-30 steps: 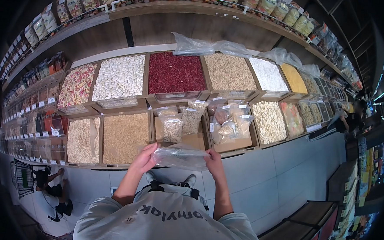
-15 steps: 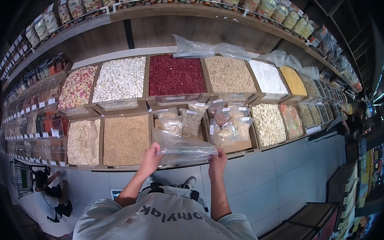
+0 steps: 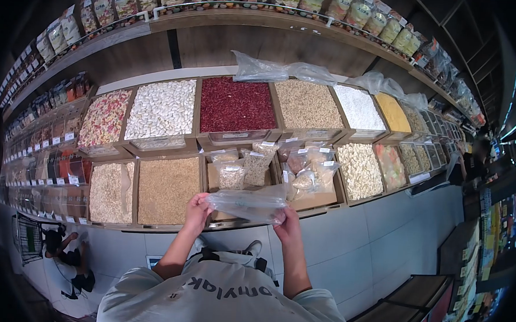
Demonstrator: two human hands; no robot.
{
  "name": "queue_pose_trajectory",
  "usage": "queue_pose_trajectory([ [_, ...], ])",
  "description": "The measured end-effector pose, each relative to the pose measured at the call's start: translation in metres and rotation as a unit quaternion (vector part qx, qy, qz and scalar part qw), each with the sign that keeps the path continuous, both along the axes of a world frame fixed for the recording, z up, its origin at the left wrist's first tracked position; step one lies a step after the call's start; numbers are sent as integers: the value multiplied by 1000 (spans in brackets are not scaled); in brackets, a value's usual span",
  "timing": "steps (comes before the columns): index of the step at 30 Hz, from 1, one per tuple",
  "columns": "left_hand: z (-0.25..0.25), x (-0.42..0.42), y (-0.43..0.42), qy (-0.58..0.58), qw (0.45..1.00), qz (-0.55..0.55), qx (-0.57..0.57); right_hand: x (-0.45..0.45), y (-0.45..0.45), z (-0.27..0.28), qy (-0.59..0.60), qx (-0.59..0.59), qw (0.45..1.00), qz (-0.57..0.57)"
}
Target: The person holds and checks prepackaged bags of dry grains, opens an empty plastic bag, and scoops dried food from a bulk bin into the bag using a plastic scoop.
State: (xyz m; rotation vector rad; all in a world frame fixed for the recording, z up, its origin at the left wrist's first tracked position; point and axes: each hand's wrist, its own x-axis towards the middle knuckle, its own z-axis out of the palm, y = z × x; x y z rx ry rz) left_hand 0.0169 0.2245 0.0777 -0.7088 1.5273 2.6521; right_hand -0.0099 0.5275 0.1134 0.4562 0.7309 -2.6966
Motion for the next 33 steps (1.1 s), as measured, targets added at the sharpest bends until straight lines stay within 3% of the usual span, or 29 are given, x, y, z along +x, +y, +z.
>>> queue_pose_trajectory([
  [2, 6, -3, -4, -19, 978, 34, 205, 1, -7, 6, 8, 53, 999, 4],
  [3, 11, -5, -4, -19, 978, 34, 206, 1, -8, 6, 8, 93, 995, 15],
  [5, 24, -8, -4, -60, 934, 58, 347, 2, -8, 2, 8, 134, 991, 25],
  [7, 37, -8, -1, -65, 932, 49, 352, 2, -8, -3, 29, 203, 978, 49],
  [12, 28, -6, -3, -3, 915, -27, 402, 7, -5, -1, 57, 148, 985, 73],
  [14, 41, -2, -4, 21, 932, -99, 347, 6, -2, 3, 67, 128, 986, 84],
  [17, 20, -3, -12, 29, 945, -166, 280, 4, 2, 12, 51, 71, 992, 94],
  [19, 24, -3, -14, 18, 960, -165, 226, 1, 4, 9, 37, 8, 996, 78],
  [23, 39, -1, -22, -28, 972, -201, 115, -2, 1, 21, 23, 109, 992, 58],
  [26, 23, -2, -26, -25, 968, -207, 142, -4, 6, 2, -10, 152, 987, 50],
  [28, 32, -1, -25, -38, 969, -168, 174, -3, 12, -9, 12, 18, 993, 118],
  [30, 46, -2, -24, -50, 968, -133, 207, 4, 13, -7, -41, 34, 990, 131],
  [32, 61, -2, -24, -72, 926, -85, 362, 8, 11, -5, -94, 48, 984, 142],
  [33, 56, -3, -25, -71, 926, -85, 362, 10, 10, -7, -98, 42, 980, 166],
])
